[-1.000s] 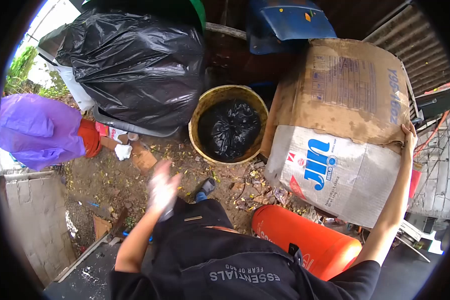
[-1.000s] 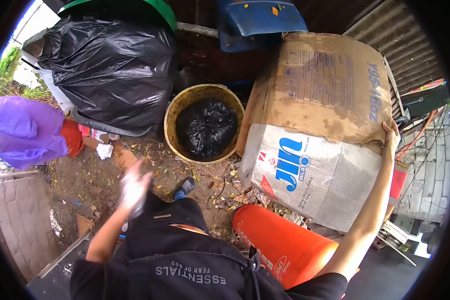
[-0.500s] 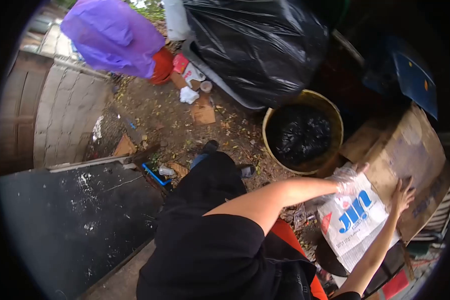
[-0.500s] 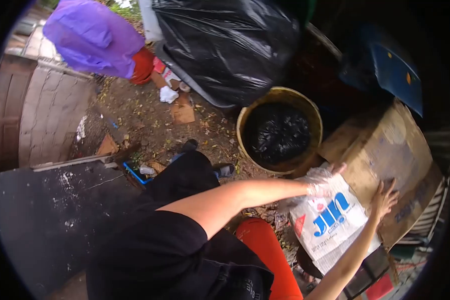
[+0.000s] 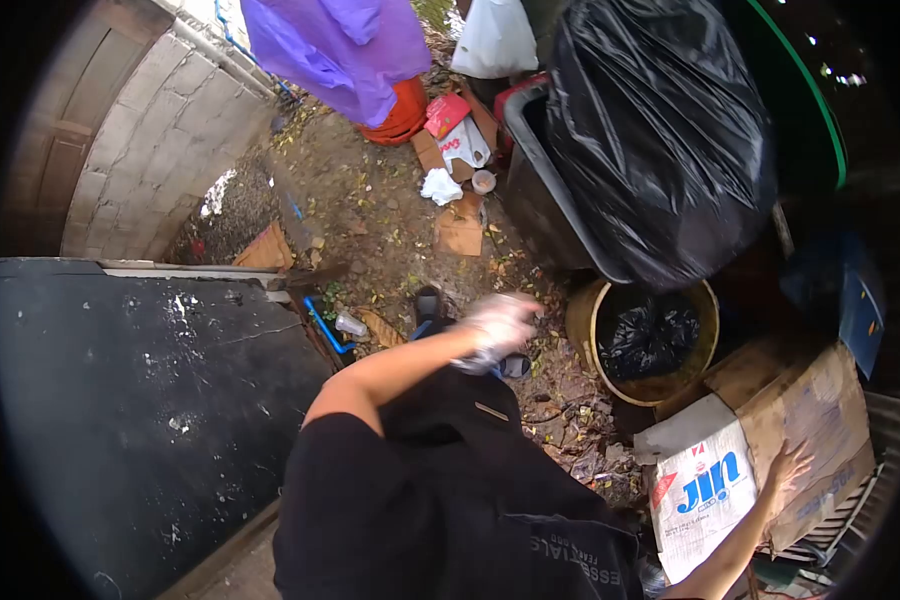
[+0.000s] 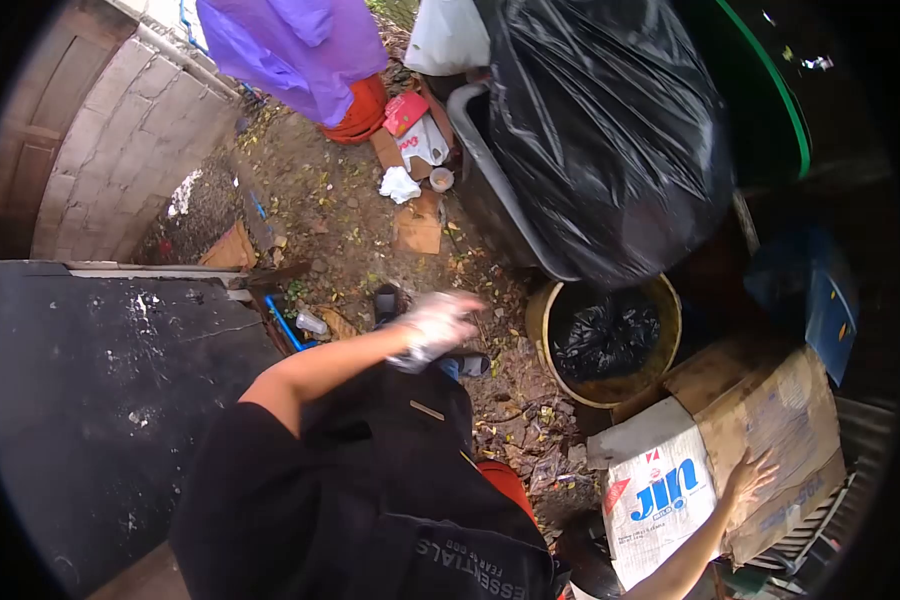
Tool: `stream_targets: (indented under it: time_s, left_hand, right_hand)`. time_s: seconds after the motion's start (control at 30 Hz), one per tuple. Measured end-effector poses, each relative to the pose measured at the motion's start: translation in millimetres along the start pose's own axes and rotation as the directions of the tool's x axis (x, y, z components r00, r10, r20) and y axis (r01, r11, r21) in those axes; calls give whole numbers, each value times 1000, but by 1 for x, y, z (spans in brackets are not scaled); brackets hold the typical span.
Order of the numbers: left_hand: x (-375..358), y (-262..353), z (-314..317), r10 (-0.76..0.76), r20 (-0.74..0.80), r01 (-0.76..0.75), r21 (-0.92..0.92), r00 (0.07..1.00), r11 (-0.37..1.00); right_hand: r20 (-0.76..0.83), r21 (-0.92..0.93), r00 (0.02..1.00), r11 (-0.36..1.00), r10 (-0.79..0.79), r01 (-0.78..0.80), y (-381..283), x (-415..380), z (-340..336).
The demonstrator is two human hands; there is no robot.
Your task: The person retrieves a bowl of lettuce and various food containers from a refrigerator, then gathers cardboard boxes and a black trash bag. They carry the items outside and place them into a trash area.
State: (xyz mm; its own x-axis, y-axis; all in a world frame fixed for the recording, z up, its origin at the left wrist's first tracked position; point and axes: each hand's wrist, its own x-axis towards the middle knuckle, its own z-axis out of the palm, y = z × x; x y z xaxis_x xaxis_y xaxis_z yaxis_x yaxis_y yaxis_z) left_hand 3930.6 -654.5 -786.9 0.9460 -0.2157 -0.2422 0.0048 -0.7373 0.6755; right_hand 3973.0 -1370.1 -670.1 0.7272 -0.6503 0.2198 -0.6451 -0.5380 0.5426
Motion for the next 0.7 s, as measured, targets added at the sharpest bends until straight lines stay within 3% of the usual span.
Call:
stream_targets:
  time_s: [0.03, 0.07, 0.1, 0.13, 0.17, 0.2, 0.23, 0.27, 0.37, 0.4, 0.5, 0.53, 0.57, 0.6, 0.63, 0.67, 0.7]
  left_hand:
    - [-24, -56, -22, -209, -1, 209, -21, 978, 978]
    - [-57, -116, -27, -360, -131, 372, 81, 924, 925]
    - [-90, -138, -62, -596, -81, 599, 20, 799, 801]
    - [-126, -174, -81, -705, -123, 714, 71, 699, 696]
    - [-163, -233, -80, -805, -66, 805, 131, 589, 578]
    - [-205, -287, -72, -892, -37, 886, 135, 451, 443]
    - [-238, -303, -79, -957, -96, 962, 43, 272, 269]
    - [-277, -343, -62, -980, -88, 984, 0, 176, 177]
    - [-329, -333, -93, -1000, -18, 963, -269, 7, 12]
    - [-339, -333, -105, -997, 77, 951, -306, -16, -39]
    - [-376, -394, -66, -994, 103, 887, -456, -26, -70]
    - [-388, -429, -39, -992, 124, 899, -438, 35, -24]
    - [-391, -435, -35, -992, 125, 888, -457, 18, -42]
    - [-395, -440, -31, -985, 173, 735, -669, 10, -110]
    - [-392, -434, -51, -977, 212, 526, -833, 15, -173]
    - [-385, -419, -62, -986, -161, 743, -665, -42, 76]
    - [-380, -412, -79, -986, -157, 730, -680, -63, 61]
  right_hand:
    - [-11, -3, 1000, 1000, -4, 4, -19, -14, -11]
    - [-10, -64, 997, 995, -80, 79, -38, -35, -22]
    - [-12, -123, 988, 981, -154, 152, -62, -60, -40]
    - [-56, -5, 974, 975, -221, 221, -88, -91, -59]
    - [-106, 106, 951, 948, -289, 300, -115, -126, -79]
    - [-188, 150, 912, 907, -366, 395, -141, -159, -95]
    - [-274, 186, 853, 846, -443, 499, -166, -193, -110]
    - [-207, 197, 842, 822, -497, 534, -193, -229, -131]
    - [48, 128, 696, 696, -716, 707, -268, -319, -186]
    - [140, 134, 630, 645, -764, 752, -294, -343, -202]
    - [319, 145, 427, 488, -846, 860, -373, -404, -230]
    - [297, 142, 410, 465, -862, 874, -401, -414, -231]
    - [102, 290, 348, 362, -932, 886, -425, -410, -201]
    - [-102, 412, 292, 227, -951, 882, -449, -409, -174]
    - [2, 377, 246, 229, -969, 898, -474, -421, -211]
    - [107, 342, 196, 222, -975, 913, -499, -433, -248]
    - [210, 310, 145, 206, -967, 928, -523, -450, -297]
